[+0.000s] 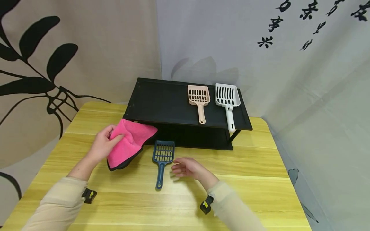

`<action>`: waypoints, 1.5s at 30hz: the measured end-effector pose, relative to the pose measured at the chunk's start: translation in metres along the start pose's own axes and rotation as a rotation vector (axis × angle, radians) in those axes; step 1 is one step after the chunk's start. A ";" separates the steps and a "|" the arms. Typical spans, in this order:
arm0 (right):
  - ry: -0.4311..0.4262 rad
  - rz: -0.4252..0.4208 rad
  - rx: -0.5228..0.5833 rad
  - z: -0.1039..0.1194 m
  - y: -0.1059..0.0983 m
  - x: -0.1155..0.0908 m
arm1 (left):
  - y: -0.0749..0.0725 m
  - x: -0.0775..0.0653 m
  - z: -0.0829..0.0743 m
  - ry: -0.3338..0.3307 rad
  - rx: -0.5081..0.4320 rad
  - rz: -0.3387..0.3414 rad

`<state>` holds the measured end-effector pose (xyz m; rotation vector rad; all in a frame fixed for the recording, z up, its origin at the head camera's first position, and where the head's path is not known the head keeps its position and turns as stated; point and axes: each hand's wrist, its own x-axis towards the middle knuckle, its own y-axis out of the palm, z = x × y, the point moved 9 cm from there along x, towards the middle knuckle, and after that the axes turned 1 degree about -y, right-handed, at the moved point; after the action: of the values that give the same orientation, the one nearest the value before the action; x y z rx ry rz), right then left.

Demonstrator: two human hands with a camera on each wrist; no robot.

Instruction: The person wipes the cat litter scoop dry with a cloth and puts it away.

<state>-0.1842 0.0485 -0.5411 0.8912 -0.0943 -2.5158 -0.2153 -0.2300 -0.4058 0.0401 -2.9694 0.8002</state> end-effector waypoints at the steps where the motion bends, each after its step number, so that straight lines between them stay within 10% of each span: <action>1: 0.010 0.000 0.008 -0.005 0.004 0.003 | 0.000 0.000 0.001 -0.002 -0.006 0.001; 22: 0.075 0.008 0.146 -0.036 0.035 0.023 | 0.006 0.000 0.005 -0.022 -0.030 0.016; 45: 0.057 0.047 0.234 -0.041 -0.003 0.000 | 0.012 -0.001 0.001 -0.003 0.007 0.032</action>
<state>-0.1603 0.0548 -0.5736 1.0383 -0.3926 -2.4680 -0.2149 -0.2203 -0.4128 -0.0055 -2.9772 0.8147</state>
